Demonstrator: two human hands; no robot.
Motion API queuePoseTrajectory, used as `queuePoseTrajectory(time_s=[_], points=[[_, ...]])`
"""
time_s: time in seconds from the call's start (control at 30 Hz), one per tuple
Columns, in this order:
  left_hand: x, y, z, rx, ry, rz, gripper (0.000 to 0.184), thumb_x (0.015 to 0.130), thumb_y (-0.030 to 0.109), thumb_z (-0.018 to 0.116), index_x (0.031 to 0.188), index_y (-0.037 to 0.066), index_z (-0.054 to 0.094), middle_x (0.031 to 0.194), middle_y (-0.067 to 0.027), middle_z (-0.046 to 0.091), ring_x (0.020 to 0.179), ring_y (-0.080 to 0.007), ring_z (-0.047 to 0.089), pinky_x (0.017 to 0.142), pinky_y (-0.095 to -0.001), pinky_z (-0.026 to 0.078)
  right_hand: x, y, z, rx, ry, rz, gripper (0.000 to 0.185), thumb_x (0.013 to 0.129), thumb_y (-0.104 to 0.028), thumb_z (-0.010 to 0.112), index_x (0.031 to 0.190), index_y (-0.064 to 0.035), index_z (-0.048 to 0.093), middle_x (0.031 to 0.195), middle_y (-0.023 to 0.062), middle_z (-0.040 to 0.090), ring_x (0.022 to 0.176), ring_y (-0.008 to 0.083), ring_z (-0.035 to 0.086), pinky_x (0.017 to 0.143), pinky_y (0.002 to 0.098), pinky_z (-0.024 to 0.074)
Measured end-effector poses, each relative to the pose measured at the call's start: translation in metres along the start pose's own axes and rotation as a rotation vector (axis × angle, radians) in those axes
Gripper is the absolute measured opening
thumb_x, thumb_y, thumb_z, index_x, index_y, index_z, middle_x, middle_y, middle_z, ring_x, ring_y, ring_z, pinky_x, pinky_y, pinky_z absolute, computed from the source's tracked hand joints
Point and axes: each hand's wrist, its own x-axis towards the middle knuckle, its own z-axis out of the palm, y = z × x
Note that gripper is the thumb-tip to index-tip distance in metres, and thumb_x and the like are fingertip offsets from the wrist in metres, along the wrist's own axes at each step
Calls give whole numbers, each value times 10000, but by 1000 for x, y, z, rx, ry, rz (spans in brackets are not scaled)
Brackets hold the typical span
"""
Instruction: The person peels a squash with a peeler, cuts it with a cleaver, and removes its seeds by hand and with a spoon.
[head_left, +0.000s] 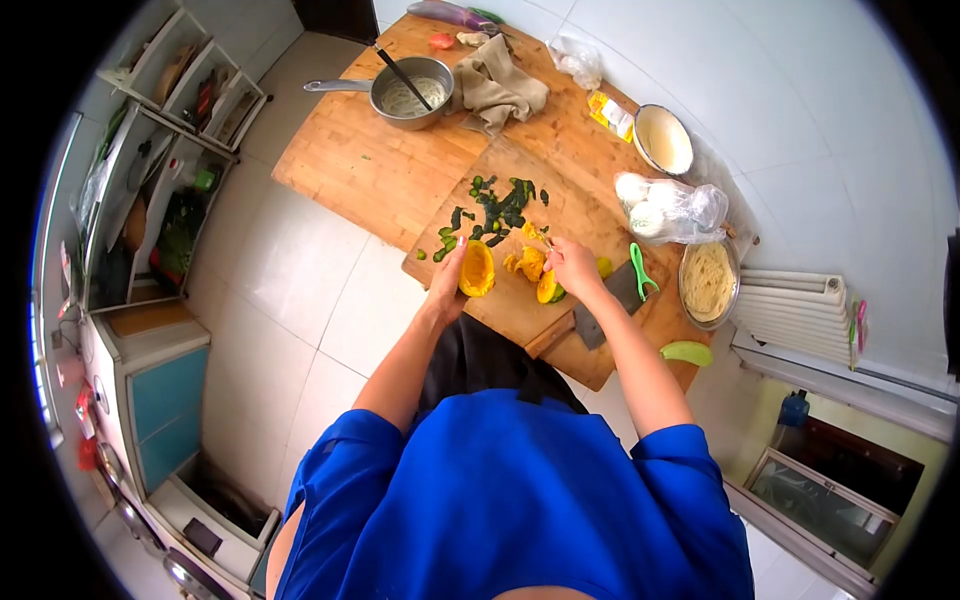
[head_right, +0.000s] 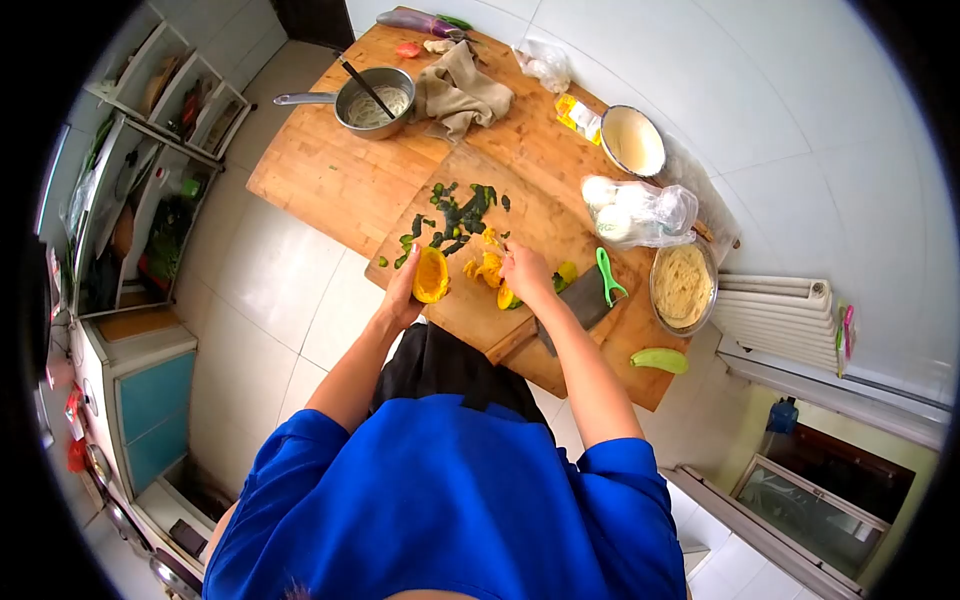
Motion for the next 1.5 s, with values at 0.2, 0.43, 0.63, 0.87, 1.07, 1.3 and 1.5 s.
queuePoseTrajectory(time_s=[0.2,0.43,0.63,0.87,1.07,1.3,1.5], points=[[-8,-13,-1,-86,20,-118,535,853,570,437,995,64,539,878,-105,614,783,-272,626,666,-391,524,0,-9,22,-143,179,-152,359,840,-103,445,1196,-55,463,896,179,611,792,342,601,682,416,482],[2,-37,-9,213,231,26,423,861,423,550,1105,77,541,968,-102,596,939,-170,561,805,-320,458,14,-16,26,-408,150,-98,328,857,-116,438,1180,-61,457,967,184,600,788,369,595,667,434,483],[22,-26,-2,1424,144,546,320,839,316,576,1075,100,567,975,-179,583,1009,-326,471,856,-395,371,-2,30,13,36,469,-91,128,845,-133,500,874,-26,565,638,132,608,571,301,597,519,383,449],[13,-12,43,1783,35,825,420,732,218,632,1130,151,514,1119,-73,512,1042,-270,449,915,-417,324,-60,40,6,743,188,223,200,898,-197,507,828,-16,556,563,18,532,401,51,418,362,207,296],[65,-44,67,2193,-439,837,228,737,146,573,948,64,555,1049,-139,537,1018,-268,515,837,-346,415,-86,51,8,837,221,192,199,906,-184,496,993,-23,577,606,14,525,418,32,395,370,179,294],[61,-12,59,1795,-217,657,499,662,195,644,1126,94,493,1103,-177,499,995,-332,515,835,-394,449,-96,40,0,1099,247,258,158,884,-148,520,994,-44,565,652,19,549,410,28,370,364,173,258],[58,-25,84,2076,-316,496,502,718,154,627,1194,152,472,1185,-156,442,1053,-336,463,864,-390,443,-82,30,6,1091,251,261,190,873,-130,533,1034,-31,549,689,23,548,413,20,355,358,166,241]])
